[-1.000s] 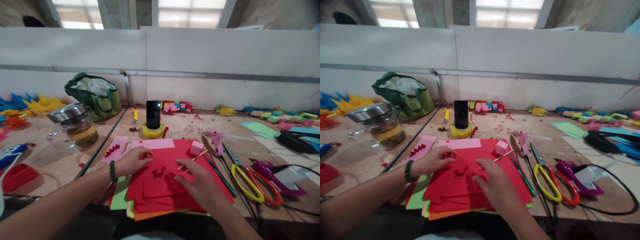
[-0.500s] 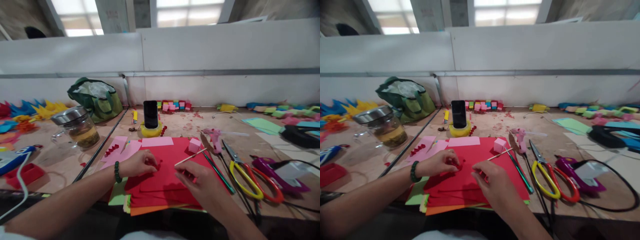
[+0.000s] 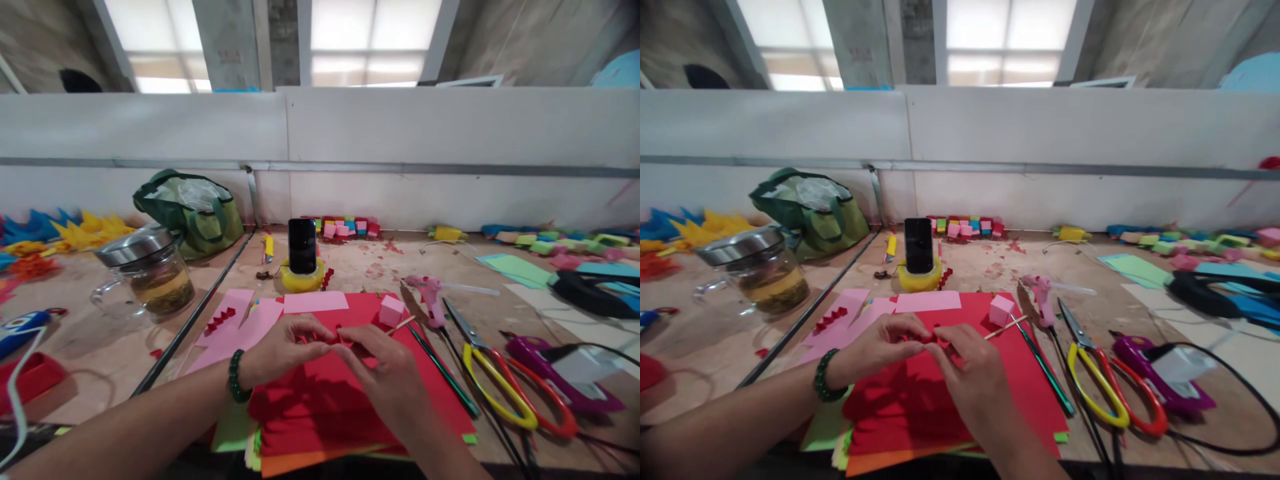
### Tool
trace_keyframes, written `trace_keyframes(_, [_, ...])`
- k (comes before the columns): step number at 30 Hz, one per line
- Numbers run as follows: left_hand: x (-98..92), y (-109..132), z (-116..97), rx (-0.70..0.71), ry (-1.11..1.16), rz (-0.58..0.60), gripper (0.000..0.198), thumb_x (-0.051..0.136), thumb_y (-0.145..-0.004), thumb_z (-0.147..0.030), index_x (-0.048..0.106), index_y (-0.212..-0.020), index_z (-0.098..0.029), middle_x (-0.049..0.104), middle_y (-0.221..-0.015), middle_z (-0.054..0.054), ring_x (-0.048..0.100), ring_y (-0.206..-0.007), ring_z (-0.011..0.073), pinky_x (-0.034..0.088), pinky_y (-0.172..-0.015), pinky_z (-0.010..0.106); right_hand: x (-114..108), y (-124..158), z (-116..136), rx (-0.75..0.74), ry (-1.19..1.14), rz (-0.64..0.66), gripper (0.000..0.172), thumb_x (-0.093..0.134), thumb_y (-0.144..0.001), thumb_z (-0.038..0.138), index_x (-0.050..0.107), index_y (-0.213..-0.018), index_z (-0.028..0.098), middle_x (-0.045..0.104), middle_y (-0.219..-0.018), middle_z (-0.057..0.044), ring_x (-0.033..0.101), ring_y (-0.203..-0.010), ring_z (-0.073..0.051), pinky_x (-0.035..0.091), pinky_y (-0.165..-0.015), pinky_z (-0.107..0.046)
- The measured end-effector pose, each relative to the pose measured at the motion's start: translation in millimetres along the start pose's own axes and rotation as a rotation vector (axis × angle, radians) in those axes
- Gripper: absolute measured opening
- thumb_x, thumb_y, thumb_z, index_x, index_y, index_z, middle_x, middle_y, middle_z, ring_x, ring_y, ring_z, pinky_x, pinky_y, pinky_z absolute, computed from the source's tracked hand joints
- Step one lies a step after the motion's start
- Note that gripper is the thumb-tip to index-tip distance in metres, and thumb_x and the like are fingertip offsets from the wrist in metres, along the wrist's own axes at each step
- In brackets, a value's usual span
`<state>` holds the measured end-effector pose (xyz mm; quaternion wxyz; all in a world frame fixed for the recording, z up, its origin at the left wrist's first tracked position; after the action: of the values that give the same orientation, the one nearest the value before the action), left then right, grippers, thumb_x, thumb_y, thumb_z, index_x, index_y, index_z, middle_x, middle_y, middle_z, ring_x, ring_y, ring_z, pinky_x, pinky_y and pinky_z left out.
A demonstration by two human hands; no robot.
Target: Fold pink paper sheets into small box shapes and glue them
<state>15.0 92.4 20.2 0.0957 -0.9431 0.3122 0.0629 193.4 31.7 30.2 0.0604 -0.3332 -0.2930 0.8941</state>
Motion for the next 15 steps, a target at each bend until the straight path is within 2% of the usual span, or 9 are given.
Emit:
trace_keyframes(6, [0.9, -1.8, 10.0, 0.049, 0.016, -0.053, 0.013, 0.069, -0.078, -0.026, 0.072, -0.083, -0.014, 0.065, -0.086, 0.006, 0.059, -0.081, 0.0153, 0.045, -0.075, 0.027, 8.1, -3.3, 1.5, -0.102, 0.053, -0.004, 0.008, 0.057, -0.089, 0.017, 0.064, -0.087, 0.020, 0.069, -0.080, -0.003, 0.065, -0.072, -0.015, 0.050, -0.065, -0.023])
trace_keyframes(12, [2.6, -2.0, 11.5, 0.007, -0.036, -0.086, 0.014, 0.067, -0.076, -0.025, 0.071, -0.079, -0.012, 0.064, -0.086, 0.008, 0.059, -0.080, 0.0170, 0.046, -0.069, 0.027, 23.6, -2.1, -0.4, -0.247, 0.276, -0.082, 0.016, 0.046, -0.092, 0.012, 0.056, -0.082, 0.018, 0.062, -0.071, -0.004, 0.060, -0.067, -0.017, 0.047, -0.063, -0.026])
trace_keyframes(15, [3.9, -1.0, 11.5, 0.007, -0.102, -0.087, 0.012, 0.068, -0.072, -0.021, 0.072, -0.079, -0.012, 0.063, -0.087, 0.008, 0.059, -0.080, 0.0168, 0.046, -0.070, 0.027, 30.1, 0.3, -5.0, -0.231, 0.335, -0.072, 0.019, 0.044, -0.093, 0.014, 0.056, -0.079, 0.019, 0.061, -0.069, -0.004, 0.059, -0.066, -0.017, 0.046, -0.062, -0.027])
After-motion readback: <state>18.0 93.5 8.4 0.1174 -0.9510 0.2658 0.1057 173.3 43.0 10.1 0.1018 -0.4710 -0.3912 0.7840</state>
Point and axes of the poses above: each hand's wrist, its own y-axis away from the middle knuckle, its own x-axis out of the palm, z = x × y, the point moved 1 cm from there along -y, towards the middle knuckle
